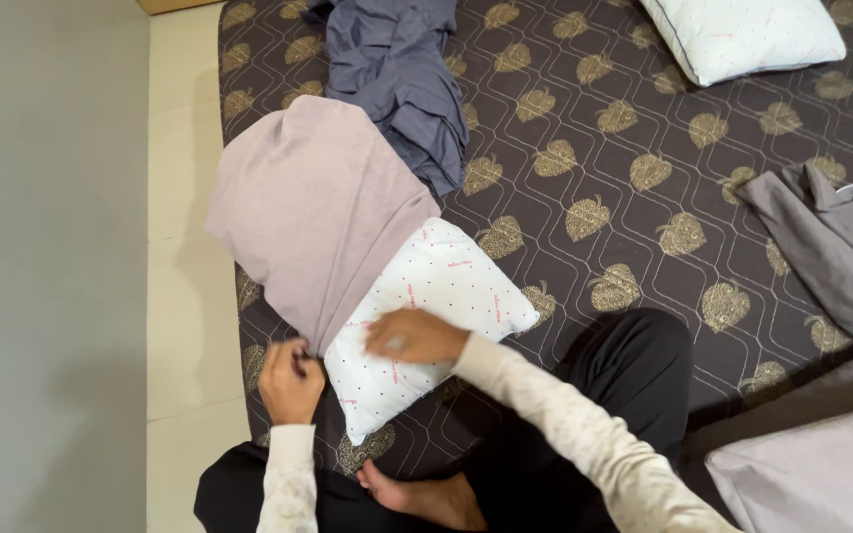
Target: The person fits a pillowcase over a pillow and zips it closed, removes a pillowcase from another pillow, and puts a pillowcase onto that pillow before zipping it shut.
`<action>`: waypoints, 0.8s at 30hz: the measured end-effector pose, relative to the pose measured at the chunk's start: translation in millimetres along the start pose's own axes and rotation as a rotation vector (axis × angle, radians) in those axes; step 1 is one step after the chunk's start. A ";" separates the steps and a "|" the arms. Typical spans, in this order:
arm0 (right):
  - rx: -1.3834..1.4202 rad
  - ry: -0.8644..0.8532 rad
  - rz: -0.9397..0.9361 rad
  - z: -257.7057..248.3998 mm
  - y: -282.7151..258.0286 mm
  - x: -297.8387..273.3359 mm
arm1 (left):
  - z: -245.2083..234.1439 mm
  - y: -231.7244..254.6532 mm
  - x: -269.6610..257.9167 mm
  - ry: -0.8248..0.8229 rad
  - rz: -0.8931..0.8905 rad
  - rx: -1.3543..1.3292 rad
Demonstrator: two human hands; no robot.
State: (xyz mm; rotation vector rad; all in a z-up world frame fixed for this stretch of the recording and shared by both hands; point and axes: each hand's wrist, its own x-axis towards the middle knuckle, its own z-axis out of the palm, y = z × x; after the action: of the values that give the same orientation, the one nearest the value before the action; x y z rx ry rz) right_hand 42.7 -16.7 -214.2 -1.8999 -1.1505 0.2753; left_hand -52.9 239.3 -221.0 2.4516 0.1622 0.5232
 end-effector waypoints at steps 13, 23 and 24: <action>0.519 0.462 0.604 -86.7 28.6 -61.2 | 179.4 134.4 170.4 -0.045 0.651 0.618; 0.472 0.347 0.361 1.6 160.6 -28.5 | 118.0 182.5 72.8 -0.208 0.791 0.160; 0.365 0.313 0.436 7.7 157.7 -22.9 | 110.0 180.8 67.4 -0.212 0.788 0.165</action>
State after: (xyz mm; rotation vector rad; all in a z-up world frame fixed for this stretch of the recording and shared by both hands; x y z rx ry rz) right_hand 122.0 -60.9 -345.5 -1.7673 -0.4357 0.3802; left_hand 51.8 49.8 -170.8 2.6514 -0.9108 0.5762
